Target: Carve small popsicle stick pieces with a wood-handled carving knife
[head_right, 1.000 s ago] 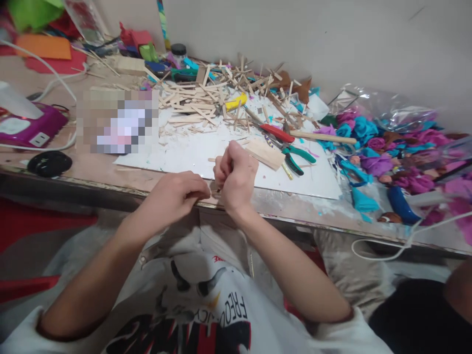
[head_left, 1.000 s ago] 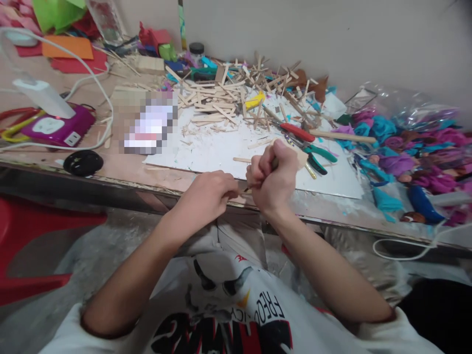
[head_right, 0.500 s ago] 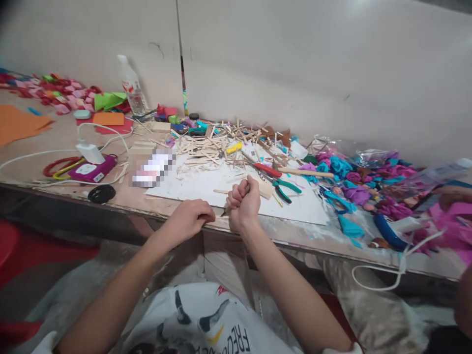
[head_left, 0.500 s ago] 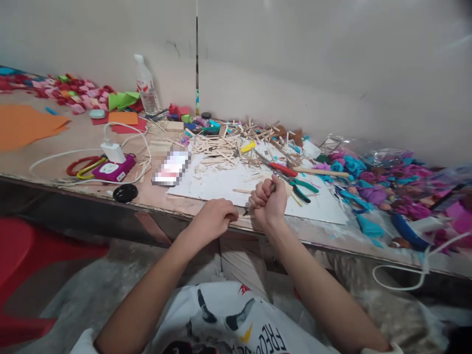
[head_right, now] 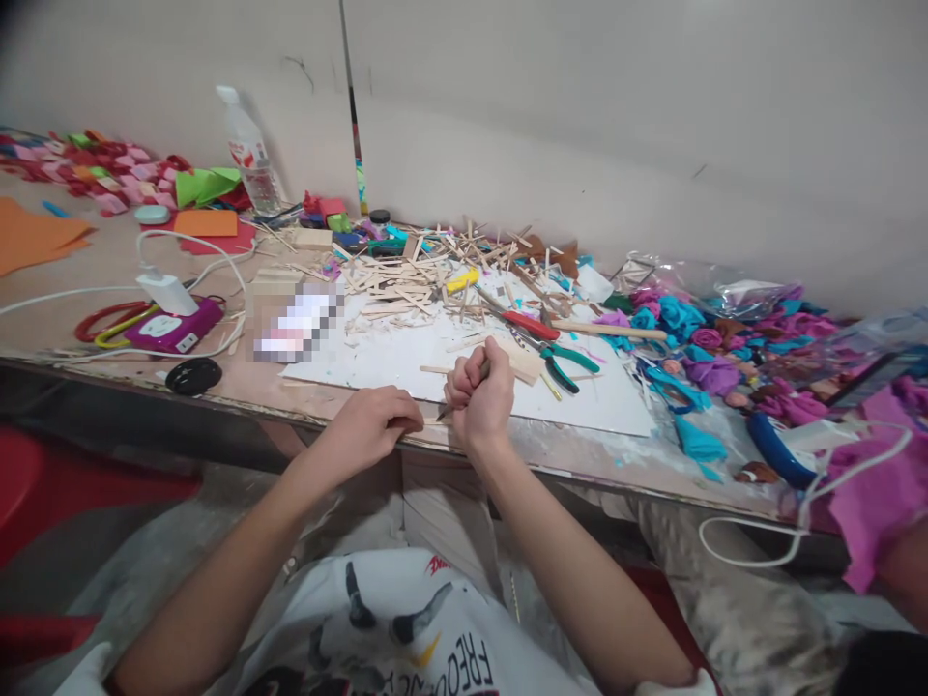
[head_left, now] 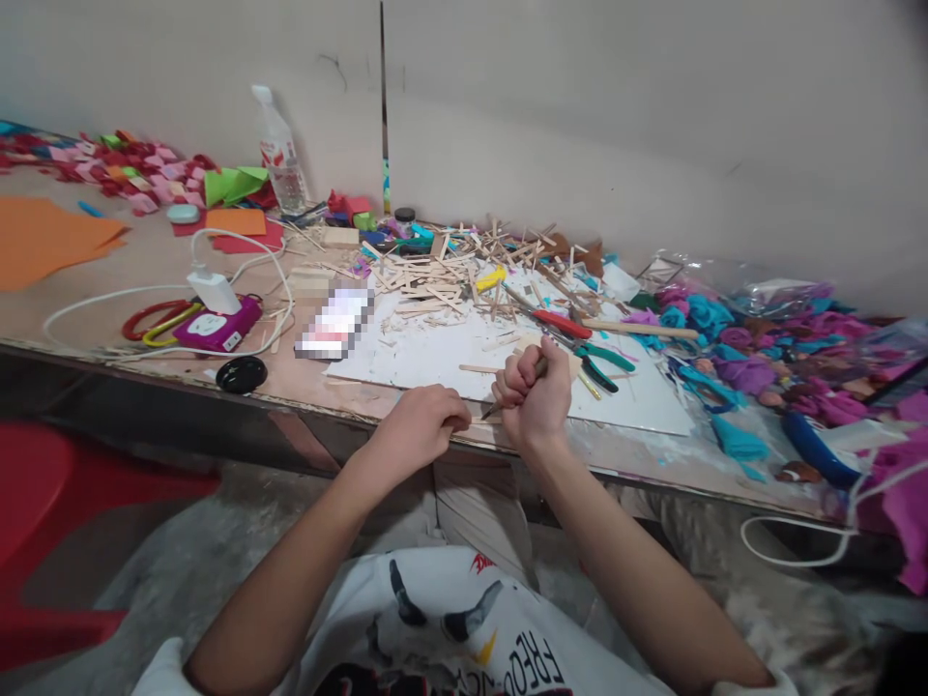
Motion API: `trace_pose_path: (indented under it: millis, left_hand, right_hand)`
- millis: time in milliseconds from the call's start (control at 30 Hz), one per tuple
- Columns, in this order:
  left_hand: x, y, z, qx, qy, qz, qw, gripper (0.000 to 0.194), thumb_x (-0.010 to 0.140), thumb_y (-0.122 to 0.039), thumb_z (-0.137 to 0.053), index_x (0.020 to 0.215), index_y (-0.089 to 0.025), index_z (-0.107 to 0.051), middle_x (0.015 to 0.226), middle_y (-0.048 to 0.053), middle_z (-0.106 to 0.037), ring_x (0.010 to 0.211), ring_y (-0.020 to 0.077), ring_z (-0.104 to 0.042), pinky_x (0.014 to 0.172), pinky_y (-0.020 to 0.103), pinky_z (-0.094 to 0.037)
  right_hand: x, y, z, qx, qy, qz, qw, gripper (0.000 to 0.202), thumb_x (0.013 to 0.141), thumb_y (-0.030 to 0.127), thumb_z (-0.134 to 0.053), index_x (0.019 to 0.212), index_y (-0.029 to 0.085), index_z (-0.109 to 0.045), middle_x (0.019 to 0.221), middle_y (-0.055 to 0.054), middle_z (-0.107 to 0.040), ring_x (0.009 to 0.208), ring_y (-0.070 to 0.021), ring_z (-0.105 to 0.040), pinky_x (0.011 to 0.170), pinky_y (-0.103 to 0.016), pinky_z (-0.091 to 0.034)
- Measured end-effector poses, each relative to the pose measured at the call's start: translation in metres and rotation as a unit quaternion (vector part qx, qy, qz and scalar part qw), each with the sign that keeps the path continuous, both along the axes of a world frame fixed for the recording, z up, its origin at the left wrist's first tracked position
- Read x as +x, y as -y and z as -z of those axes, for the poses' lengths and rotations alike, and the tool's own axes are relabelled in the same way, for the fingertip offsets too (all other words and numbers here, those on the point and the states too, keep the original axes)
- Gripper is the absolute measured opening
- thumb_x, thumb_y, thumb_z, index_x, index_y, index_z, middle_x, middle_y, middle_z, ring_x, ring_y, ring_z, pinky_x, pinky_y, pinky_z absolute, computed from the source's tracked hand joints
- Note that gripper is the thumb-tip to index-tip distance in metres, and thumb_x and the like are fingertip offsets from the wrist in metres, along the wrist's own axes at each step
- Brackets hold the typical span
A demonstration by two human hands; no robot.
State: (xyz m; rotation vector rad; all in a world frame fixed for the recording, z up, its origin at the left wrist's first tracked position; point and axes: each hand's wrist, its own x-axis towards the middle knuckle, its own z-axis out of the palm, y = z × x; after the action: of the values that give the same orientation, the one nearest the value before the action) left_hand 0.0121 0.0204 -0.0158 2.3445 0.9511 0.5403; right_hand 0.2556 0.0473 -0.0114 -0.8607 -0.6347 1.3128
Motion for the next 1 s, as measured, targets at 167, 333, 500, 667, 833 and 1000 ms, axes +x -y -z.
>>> trace_pose_path:
  millis: [167, 333, 500, 667, 833, 1000]
  left_hand:
    - [0.000, 0.000, -0.001, 0.000, 0.002, 0.001, 1.000, 0.047, 0.125, -0.050, -0.091, 0.162, -0.023, -0.081, 0.165, 0.015, -0.082, 0.140, 0.0341, -0.085, 0.119, 0.058, -0.078]
    - [0.000, 0.000, -0.004, -0.001, 0.003, 0.004, 1.000, 0.046, 0.125, -0.050, -0.091, 0.161, -0.023, -0.081, 0.164, 0.015, -0.082, 0.139, 0.0339, -0.085, 0.119, 0.058, -0.078]
    - [0.000, 0.000, -0.004, -0.008, -0.002, 0.006, 1.000, 0.046, 0.125, -0.050, -0.091, 0.161, -0.023, -0.081, 0.164, 0.015, -0.082, 0.139, 0.0340, -0.085, 0.119, 0.058, -0.078]
    - [-0.001, -0.001, -0.003, -0.009, 0.001, 0.010, 1.000, 0.047, 0.125, -0.050, -0.091, 0.162, -0.023, -0.081, 0.164, 0.015, -0.082, 0.140, 0.0342, -0.085, 0.119, 0.058, -0.078]
    - [0.002, -0.001, -0.010, 0.012, -0.001, 0.014, 1.000, 0.046, 0.125, -0.050, -0.091, 0.161, -0.023, -0.081, 0.164, 0.015, -0.082, 0.139, 0.0339, -0.085, 0.119, 0.058, -0.078]
    - [0.000, 0.003, -0.012, 0.024, -0.001, 0.020, 1.000, 0.046, 0.125, -0.050, -0.091, 0.161, -0.022, -0.081, 0.162, 0.015, -0.083, 0.137, 0.0335, -0.086, 0.118, 0.057, -0.078]
  right_hand:
    - [-0.005, 0.001, -0.001, 0.000, 0.021, 0.002, 1.000, 0.052, 0.121, 0.056, -0.090, 0.160, 0.023, -0.080, 0.161, -0.014, -0.082, 0.135, -0.0326, -0.085, 0.113, -0.056, -0.078]
    - [-0.012, 0.001, -0.001, 0.002, 0.048, 0.002, 0.999, 0.052, 0.121, 0.055, -0.090, 0.160, 0.023, -0.080, 0.160, -0.014, -0.083, 0.135, -0.0326, -0.086, 0.113, -0.056, -0.078]
    - [-0.019, 0.004, 0.010, 0.009, 0.077, -0.002, 0.997, 0.050, 0.121, 0.053, -0.091, 0.159, 0.023, -0.080, 0.158, -0.014, -0.083, 0.132, -0.0316, -0.086, 0.111, -0.055, -0.079]
    - [-0.022, 0.009, 0.016, 0.029, 0.109, 0.016, 0.993, 0.050, 0.121, 0.055, -0.090, 0.159, 0.023, -0.080, 0.156, -0.013, -0.084, 0.130, -0.0308, -0.086, 0.109, -0.053, -0.079]
    - [-0.027, 0.007, -0.003, 0.046, 0.187, -0.021, 0.981, 0.051, 0.121, 0.055, -0.090, 0.159, 0.023, -0.080, 0.158, -0.014, -0.083, 0.132, -0.0314, -0.086, 0.110, -0.055, -0.079]
    - [-0.018, 0.025, -0.026, 0.096, 0.309, -0.084, 0.943, 0.046, 0.123, 0.057, -0.087, 0.153, 0.023, -0.082, 0.149, -0.012, -0.086, 0.122, -0.0277, -0.087, 0.104, -0.049, -0.079]
